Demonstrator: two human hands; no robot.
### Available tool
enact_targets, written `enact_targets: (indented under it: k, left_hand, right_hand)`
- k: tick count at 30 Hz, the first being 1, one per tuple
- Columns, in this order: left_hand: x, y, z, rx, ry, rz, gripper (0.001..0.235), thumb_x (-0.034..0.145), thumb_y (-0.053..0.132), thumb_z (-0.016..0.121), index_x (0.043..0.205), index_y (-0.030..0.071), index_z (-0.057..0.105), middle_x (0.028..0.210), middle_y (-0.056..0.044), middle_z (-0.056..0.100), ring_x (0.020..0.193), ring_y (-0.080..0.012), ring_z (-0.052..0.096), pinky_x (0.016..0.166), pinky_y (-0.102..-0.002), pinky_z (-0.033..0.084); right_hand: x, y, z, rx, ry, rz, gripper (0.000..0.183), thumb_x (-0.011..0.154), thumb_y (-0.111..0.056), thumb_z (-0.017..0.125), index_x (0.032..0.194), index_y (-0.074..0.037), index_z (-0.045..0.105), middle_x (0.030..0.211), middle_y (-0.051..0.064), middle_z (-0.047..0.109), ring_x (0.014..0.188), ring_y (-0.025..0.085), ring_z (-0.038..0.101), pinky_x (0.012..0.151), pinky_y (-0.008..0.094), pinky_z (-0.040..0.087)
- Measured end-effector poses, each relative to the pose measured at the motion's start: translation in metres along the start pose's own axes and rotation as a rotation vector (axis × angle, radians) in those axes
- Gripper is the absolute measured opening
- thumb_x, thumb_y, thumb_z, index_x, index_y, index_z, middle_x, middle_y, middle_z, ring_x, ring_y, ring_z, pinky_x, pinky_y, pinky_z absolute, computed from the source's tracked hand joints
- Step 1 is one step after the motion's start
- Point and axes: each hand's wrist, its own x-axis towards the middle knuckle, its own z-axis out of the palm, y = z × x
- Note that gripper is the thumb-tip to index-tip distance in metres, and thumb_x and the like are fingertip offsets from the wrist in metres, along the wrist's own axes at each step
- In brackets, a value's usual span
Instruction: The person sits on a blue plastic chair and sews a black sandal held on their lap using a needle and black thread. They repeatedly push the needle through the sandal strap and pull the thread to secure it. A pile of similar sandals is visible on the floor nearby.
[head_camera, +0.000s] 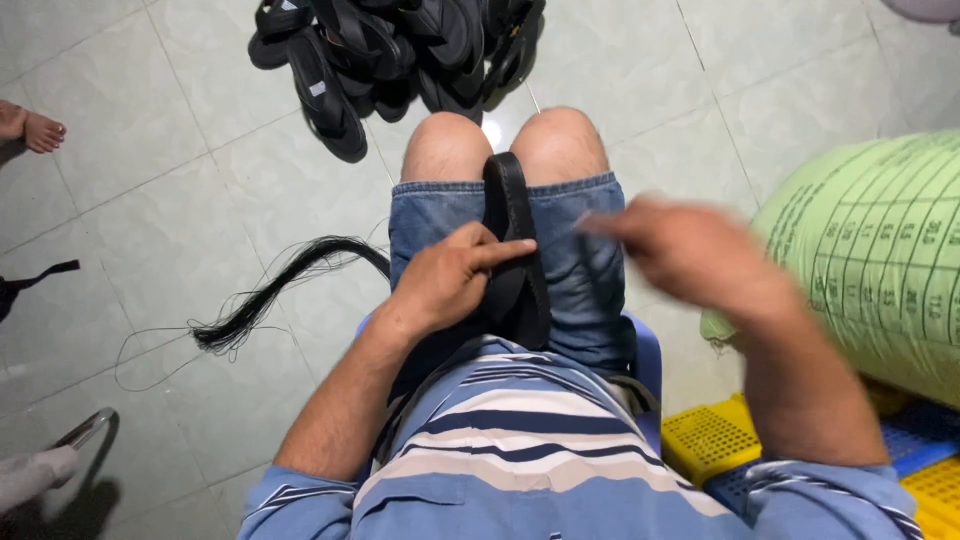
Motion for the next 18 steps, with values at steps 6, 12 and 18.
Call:
enact_targets:
  k: [6,12,18]
  left_hand:
    - [-0.005,0.007,0.009,-0.170,0.238,0.027,0.046,0.079,0.003,0.043,0.114,0.023,0.063,0.105,-0.007,0.055,0.085,-0.0281,0.062,0.074,-0.039,0.052]
    - [-0.006,0.010,0.025,-0.009,0.347,0.164,0.030,0.081,0.030,0.064,0.110,0.025,0.062,0.100,-0.006,0.052,0.080,-0.0326,0.063,0.063,-0.043,0.053]
    - [-0.016,-0.002,0.034,-0.094,0.421,0.153,0.010,0.082,0.019,0.062,0.092,0.019,0.065,0.098,-0.003,0.051,0.075,-0.0290,0.063,0.062,-0.036,0.053]
  right_hand:
    - [-0.017,0.001,0.003,0.059,0.310,-0.086,0.033,0.083,-0.019,0.049,0.114,-0.025,0.059,0.081,0.009,0.059,0.073,0.035,0.062,0.064,0.047,0.052]
    - [-0.003,0.000,0.016,0.183,0.306,-0.209,0.040,0.083,-0.030,0.054,0.121,-0.017,0.055,0.073,0.015,0.064,0.069,0.040,0.063,0.061,0.052,0.050]
    - [0.032,-0.001,0.067,0.671,0.500,-0.223,0.012,0.079,-0.029,0.061,0.088,-0.022,0.064,0.052,-0.003,0.063,0.052,0.018,0.063,0.051,0.030,0.048]
